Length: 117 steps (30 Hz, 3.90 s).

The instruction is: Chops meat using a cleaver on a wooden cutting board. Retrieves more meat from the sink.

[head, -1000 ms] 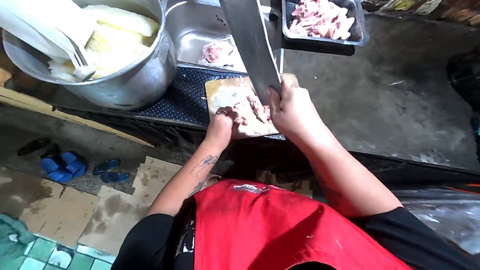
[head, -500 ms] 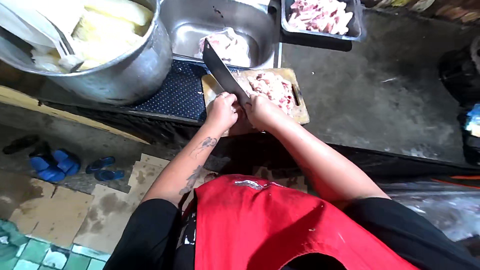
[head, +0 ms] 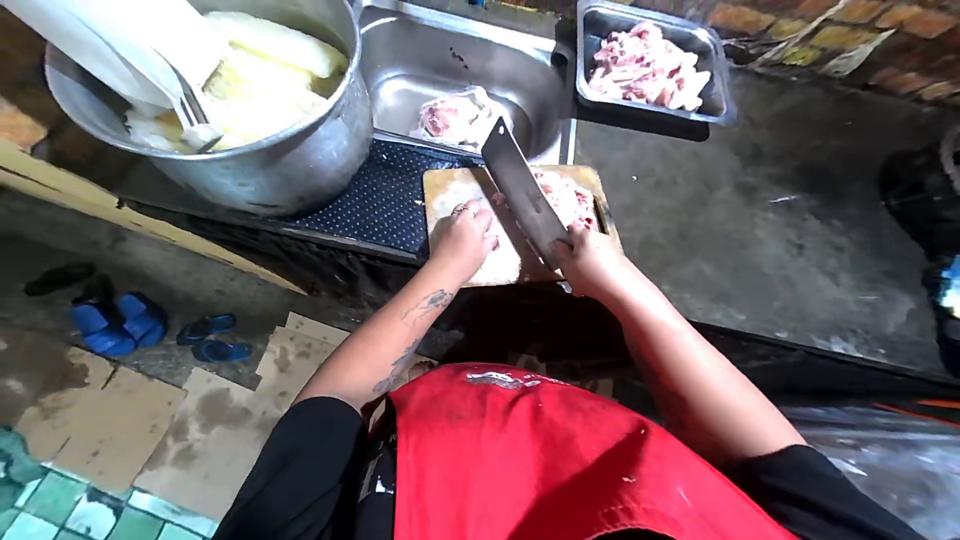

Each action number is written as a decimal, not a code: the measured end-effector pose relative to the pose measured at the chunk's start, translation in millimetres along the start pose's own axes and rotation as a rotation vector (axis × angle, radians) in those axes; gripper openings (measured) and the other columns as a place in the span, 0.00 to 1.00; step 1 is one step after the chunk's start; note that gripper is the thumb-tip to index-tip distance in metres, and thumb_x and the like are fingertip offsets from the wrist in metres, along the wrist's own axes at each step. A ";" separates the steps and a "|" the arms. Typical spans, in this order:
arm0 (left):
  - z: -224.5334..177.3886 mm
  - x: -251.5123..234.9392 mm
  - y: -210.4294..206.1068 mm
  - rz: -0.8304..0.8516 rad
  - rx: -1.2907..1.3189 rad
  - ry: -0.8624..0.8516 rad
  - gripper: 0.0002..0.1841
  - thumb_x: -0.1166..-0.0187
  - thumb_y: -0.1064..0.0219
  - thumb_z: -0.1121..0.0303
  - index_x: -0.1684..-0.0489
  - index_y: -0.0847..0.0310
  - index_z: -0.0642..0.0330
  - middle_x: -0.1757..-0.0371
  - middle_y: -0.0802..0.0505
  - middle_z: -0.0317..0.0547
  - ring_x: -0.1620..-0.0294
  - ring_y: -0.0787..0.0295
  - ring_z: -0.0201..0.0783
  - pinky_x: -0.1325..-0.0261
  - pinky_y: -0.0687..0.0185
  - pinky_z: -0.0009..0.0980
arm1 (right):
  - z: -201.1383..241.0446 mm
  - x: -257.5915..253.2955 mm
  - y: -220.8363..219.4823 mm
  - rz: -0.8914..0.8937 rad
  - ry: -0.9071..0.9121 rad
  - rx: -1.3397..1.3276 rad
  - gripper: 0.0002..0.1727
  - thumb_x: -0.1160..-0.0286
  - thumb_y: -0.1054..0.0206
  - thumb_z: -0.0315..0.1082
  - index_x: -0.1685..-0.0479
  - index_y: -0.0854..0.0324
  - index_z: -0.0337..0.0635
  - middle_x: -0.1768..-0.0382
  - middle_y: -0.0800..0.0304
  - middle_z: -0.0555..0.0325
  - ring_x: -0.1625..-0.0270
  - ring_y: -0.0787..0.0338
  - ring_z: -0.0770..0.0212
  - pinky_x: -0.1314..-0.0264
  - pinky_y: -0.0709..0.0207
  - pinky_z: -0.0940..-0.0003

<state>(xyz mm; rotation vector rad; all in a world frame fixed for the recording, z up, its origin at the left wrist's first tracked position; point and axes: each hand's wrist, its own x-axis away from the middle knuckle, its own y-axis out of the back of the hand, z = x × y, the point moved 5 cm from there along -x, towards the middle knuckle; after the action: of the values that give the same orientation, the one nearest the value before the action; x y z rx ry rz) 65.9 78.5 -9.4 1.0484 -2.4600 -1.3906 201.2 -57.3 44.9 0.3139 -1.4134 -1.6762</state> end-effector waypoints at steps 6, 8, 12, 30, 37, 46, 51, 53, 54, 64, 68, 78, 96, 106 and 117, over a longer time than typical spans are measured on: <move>3.8 22.0 13.8 0.129 0.038 -0.091 0.12 0.22 0.32 0.75 0.46 0.08 0.66 0.34 0.09 0.61 0.24 0.19 0.59 0.19 0.28 0.54 | 35.4 16.1 28.3 -0.126 0.220 0.053 0.17 0.07 0.46 0.42 0.45 0.20 0.36 0.62 0.11 0.38 0.54 0.08 0.35 0.54 0.19 0.32; 7.3 25.9 19.9 0.031 0.121 -0.033 0.12 0.26 0.35 0.79 0.51 0.07 0.68 0.37 0.08 0.60 0.30 0.13 0.57 0.24 0.22 0.53 | 48.3 25.1 44.0 -0.221 0.280 0.007 0.19 0.07 0.46 0.42 0.41 0.20 0.35 0.60 0.11 0.38 0.54 0.08 0.36 0.52 0.19 0.33; 8.9 37.4 35.3 -0.222 0.201 0.092 0.11 0.29 0.33 0.79 0.54 0.08 0.68 0.42 0.06 0.58 0.40 0.08 0.51 0.34 0.14 0.47 | 59.4 35.6 50.3 -0.337 0.360 -0.060 0.19 0.07 0.47 0.42 0.35 0.23 0.36 0.61 0.10 0.40 0.57 0.07 0.39 0.54 0.17 0.36; 1.1 1.7 10.5 0.018 0.028 0.053 0.08 0.23 0.31 0.75 0.53 0.10 0.68 0.44 0.07 0.60 0.37 0.10 0.57 0.30 0.19 0.55 | 70.2 -41.0 -20.5 0.144 0.180 -0.012 0.20 0.07 0.47 0.44 0.44 0.21 0.33 0.55 0.11 0.36 0.52 0.08 0.38 0.51 0.17 0.36; -6.9 -4.6 18.4 -0.057 -0.010 0.174 0.14 0.16 0.32 0.69 0.40 0.18 0.70 0.38 0.12 0.67 0.37 0.12 0.64 0.33 0.17 0.60 | 2.2 -20.2 -2.5 0.139 -0.007 -0.107 0.19 0.06 0.46 0.42 0.36 0.23 0.36 0.68 0.13 0.41 0.78 0.12 0.50 0.72 0.15 0.51; -7.8 14.9 47.8 -0.051 0.116 0.024 0.09 0.20 0.32 0.75 0.52 0.07 0.67 0.44 0.05 0.58 0.38 0.08 0.53 0.29 0.17 0.52 | 42.7 23.7 49.4 -0.249 0.233 -0.083 0.18 0.07 0.45 0.43 0.41 0.20 0.37 0.61 0.11 0.40 0.56 0.08 0.37 0.56 0.18 0.34; -2.4 20.7 53.2 -0.093 0.121 0.144 0.14 0.23 0.24 0.68 0.46 0.10 0.67 0.40 0.07 0.59 0.40 0.08 0.52 0.35 0.13 0.49 | 47.7 1.6 -10.7 0.113 0.089 -0.022 0.17 0.08 0.45 0.42 0.42 0.21 0.36 0.61 0.11 0.40 0.61 0.07 0.43 0.57 0.14 0.42; -4.2 12.7 37.9 -0.014 0.105 0.149 0.20 0.28 0.20 0.65 0.43 0.11 0.69 0.38 0.08 0.62 0.36 0.11 0.56 0.31 0.17 0.53 | 47.8 -9.3 -19.5 0.186 0.064 -0.034 0.17 0.08 0.45 0.42 0.40 0.23 0.36 0.65 0.12 0.43 0.69 0.09 0.49 0.62 0.14 0.50; -3.9 9.5 27.7 0.024 0.082 0.152 0.21 0.30 0.19 0.65 0.42 0.12 0.68 0.37 0.09 0.61 0.34 0.12 0.56 0.28 0.19 0.54 | 48.2 -12.8 -22.3 0.185 0.065 -0.042 0.17 0.07 0.45 0.42 0.41 0.23 0.36 0.67 0.13 0.44 0.72 0.10 0.50 0.64 0.14 0.52; 7.4 -24.9 26.2 0.090 -0.007 0.268 0.12 0.29 0.26 0.73 0.50 0.10 0.69 0.45 0.08 0.62 0.38 0.11 0.57 0.31 0.19 0.56 | 38.0 5.7 -16.6 0.201 0.036 -0.025 0.18 0.07 0.46 0.42 0.39 0.21 0.38 0.59 0.11 0.41 0.61 0.08 0.45 0.55 0.15 0.44; 3.2 -25.1 20.2 0.164 -0.035 0.140 0.10 0.29 0.28 0.75 0.54 0.09 0.69 0.49 0.06 0.61 0.40 0.10 0.58 0.31 0.20 0.57 | 20.2 24.4 -15.0 0.255 0.024 -0.017 0.19 0.05 0.49 0.44 0.41 0.22 0.36 0.62 0.14 0.45 0.66 0.10 0.52 0.58 0.15 0.52; -14.5 -4.3 15.3 0.187 -0.008 0.030 0.15 0.37 0.28 0.86 0.52 0.09 0.70 0.45 0.07 0.61 0.38 0.10 0.58 0.31 0.18 0.56 | 76.2 -51.4 -15.1 0.135 0.145 -0.059 0.20 0.09 0.44 0.42 0.41 0.19 0.32 0.46 0.11 0.32 0.39 0.10 0.34 0.40 0.20 0.30; 2.3 44.3 56.6 -0.183 0.240 0.122 0.05 0.26 0.28 0.77 0.58 0.09 0.68 0.50 0.06 0.57 0.53 0.05 0.45 0.46 0.07 0.42 | 70.8 25.5 -2.1 -0.008 0.191 -0.059 0.18 0.08 0.44 0.41 0.37 0.23 0.36 0.61 0.11 0.41 0.61 0.07 0.42 0.59 0.13 0.40; 0.2 14.8 23.0 0.015 0.012 0.281 0.10 0.32 0.25 0.77 0.56 0.11 0.69 0.47 0.07 0.60 0.41 0.09 0.56 0.34 0.16 0.54 | 75.6 0.9 -34.2 0.163 0.104 -0.011 0.18 0.07 0.47 0.42 0.37 0.22 0.37 0.57 0.11 0.39 0.61 0.07 0.43 0.59 0.14 0.45; -5.6 10.7 14.4 -0.079 -0.018 -0.009 0.08 0.19 0.35 0.75 0.54 0.10 0.69 0.44 0.08 0.62 0.40 0.09 0.57 0.34 0.14 0.53 | 19.6 17.5 -8.9 0.184 -0.021 -0.131 0.18 0.05 0.47 0.41 0.30 0.26 0.38 0.66 0.15 0.44 0.75 0.14 0.54 0.67 0.16 0.56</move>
<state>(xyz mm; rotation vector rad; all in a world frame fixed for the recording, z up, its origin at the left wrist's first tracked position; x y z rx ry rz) 53.0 72.7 3.0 1.1495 -2.4324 -1.4402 173.8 -57.9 49.1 0.0897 -1.2996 -1.6149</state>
